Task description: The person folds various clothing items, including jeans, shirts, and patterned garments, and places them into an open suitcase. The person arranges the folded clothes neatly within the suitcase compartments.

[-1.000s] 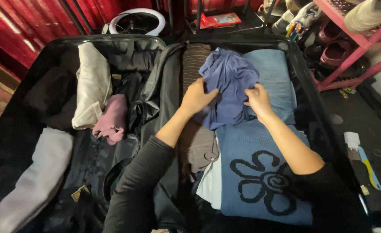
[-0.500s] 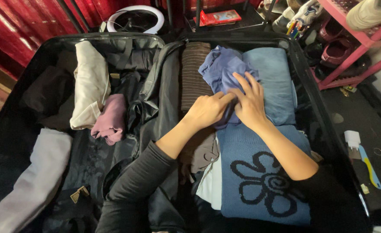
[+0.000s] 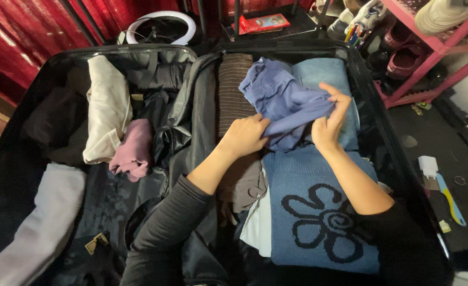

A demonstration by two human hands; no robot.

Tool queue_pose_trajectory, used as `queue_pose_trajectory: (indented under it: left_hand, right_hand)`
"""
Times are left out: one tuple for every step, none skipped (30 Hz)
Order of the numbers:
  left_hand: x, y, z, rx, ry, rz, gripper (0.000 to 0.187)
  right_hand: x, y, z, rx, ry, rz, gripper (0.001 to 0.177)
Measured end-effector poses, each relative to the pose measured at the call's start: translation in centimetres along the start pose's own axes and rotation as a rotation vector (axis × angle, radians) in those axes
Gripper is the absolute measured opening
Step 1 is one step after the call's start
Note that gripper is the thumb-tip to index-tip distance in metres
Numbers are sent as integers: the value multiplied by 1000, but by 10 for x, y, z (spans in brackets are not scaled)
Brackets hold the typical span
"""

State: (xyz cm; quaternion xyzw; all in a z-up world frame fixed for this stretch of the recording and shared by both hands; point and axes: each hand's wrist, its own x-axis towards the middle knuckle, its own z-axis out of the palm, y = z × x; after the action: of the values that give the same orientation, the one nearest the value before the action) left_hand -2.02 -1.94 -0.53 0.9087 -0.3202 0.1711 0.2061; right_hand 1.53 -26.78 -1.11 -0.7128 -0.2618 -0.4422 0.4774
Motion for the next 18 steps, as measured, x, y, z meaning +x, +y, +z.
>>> queue_pose_trajectory:
  left_hand:
    - [1,1,-2,-35,33,18,31]
    - [1,3,-3,-70,64,35,30]
    - [2,5,-5,-105,96,52,29]
    - [2,7,-8,-175,111,24,28]
    - [3,7,-11,-245,126,-4,29]
    - [4,7,-14,-315,141,-32,30]
    - [6,7,-17,-351,232,-36,32]
    - [8,6,-20,-388,322,-37,35]
    - [8,6,-24,-425,412,-39,38]
    - [8,6,-27,-452,502,-80,39]
    - [8,6,-31,-478,592,-121,40]
    - [7,6,-36,-504,682,-163,40]
    - [6,6,-40,-501,713,-182,43]
    - [5,6,-44,-498,744,-203,45]
    - [4,5,-47,-494,776,-223,47]
    - [3,5,-50,-527,742,-215,45]
    - [1,5,-51,-559,707,-208,43]
    - [0,4,-52,-591,672,-201,41]
  right_hand:
    - [-1,3,0,55,7,19,21]
    - [-3,5,1,111,14,40,20]
    - [-4,7,1,118,8,98,18]
    - [-6,8,-1,125,0,157,16]
    - [-7,9,-1,132,-9,216,15]
    - [-8,9,-2,56,-23,169,15]
    - [-8,8,-3,-20,-38,122,15]
    - [-7,6,-5,-98,-52,75,15]
    - [-6,3,-6,-181,-92,3,18]
    - [-7,0,-5,-264,-132,-69,21]
    - [-7,-4,-5,-348,-172,-141,24]
    - [-7,-6,-4,-315,-263,-193,23]
    - [-6,-8,-3,-281,-353,-246,22]
    - [-6,-9,-3,-246,-443,-300,22]
    - [-8,-11,0,-229,-519,-225,18]
    - [-11,-12,6,-211,-595,-151,18]
    - [-13,-13,9,-192,-670,-77,21]
    - [-16,-14,11,-226,-664,-60,24]
